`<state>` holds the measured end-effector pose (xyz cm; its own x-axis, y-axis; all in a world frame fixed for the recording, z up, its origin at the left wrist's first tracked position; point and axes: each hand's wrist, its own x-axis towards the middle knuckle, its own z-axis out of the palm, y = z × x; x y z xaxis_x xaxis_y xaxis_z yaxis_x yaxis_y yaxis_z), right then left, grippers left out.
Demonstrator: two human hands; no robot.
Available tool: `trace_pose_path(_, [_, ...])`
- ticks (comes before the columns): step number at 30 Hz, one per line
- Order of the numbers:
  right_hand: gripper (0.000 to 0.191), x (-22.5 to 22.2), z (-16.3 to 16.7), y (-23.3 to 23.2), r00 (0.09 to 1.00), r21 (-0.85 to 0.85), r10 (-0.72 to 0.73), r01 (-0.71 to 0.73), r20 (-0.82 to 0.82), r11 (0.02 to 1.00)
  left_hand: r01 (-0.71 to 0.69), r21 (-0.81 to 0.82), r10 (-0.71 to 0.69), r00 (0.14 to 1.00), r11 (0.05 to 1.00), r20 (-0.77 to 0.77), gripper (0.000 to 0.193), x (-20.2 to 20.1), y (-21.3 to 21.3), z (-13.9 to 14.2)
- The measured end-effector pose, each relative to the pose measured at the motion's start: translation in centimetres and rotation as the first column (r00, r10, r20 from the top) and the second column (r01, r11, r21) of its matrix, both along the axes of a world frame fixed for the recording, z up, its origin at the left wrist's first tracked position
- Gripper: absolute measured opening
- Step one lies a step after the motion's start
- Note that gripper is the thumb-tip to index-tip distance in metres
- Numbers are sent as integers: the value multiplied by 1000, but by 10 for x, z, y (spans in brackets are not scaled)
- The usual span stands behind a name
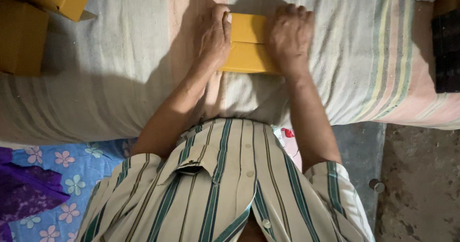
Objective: The person folds yellow cardboard boxes on a bed. They open a flat folded box, press its side panels and bottom flaps into shape, close the lid flap, and press along the seams with both hands before setting the finished box aside and taking the next one.
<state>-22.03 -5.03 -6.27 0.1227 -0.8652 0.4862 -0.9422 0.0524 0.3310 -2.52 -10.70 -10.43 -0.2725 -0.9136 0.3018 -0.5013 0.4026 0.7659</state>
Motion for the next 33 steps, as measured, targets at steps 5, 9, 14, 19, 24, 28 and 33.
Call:
trace_pose_path(5, [40, 69, -8, -43, 944, 446, -142, -6, 297, 895, -41, 347, 4, 994, 937, 106, 31, 4, -1, 4])
trace_pose_path(9, [45, 61, -9, -36, 902, 528, -142, -106, 408, 843, 1, 242, -19, 997, 970, 71, 24, 8, -2, 9])
trace_pose_path(14, [39, -4, -4, -20, 957, 232, -70, 2, 282, 973, 15, 2, -15, 989, 1000, 149, 20, 7, -2, 12])
trace_pose_path(19, [38, -6, -2, -2, 942, 236, -99, 22, 322, 972, 76, -171, 28, 845, 982, 534, 35, -23, -2, 29])
trace_pose_path(24, [34, -2, 4, -10, 922, 261, -43, -64, 385, 963, 128, -187, -3, 832, 974, 554, 34, -61, 1, 41])
trace_pose_path(28, [31, -17, -1, -9, 900, 318, -157, 22, 406, 948, 139, -173, -26, 846, 975, 532, 41, -44, -7, 39])
trace_pose_path(33, [26, -24, -25, -2, 910, 84, -202, 184, 361, 979, 76, -108, 4, 802, 991, 598, 44, -21, -16, 36])
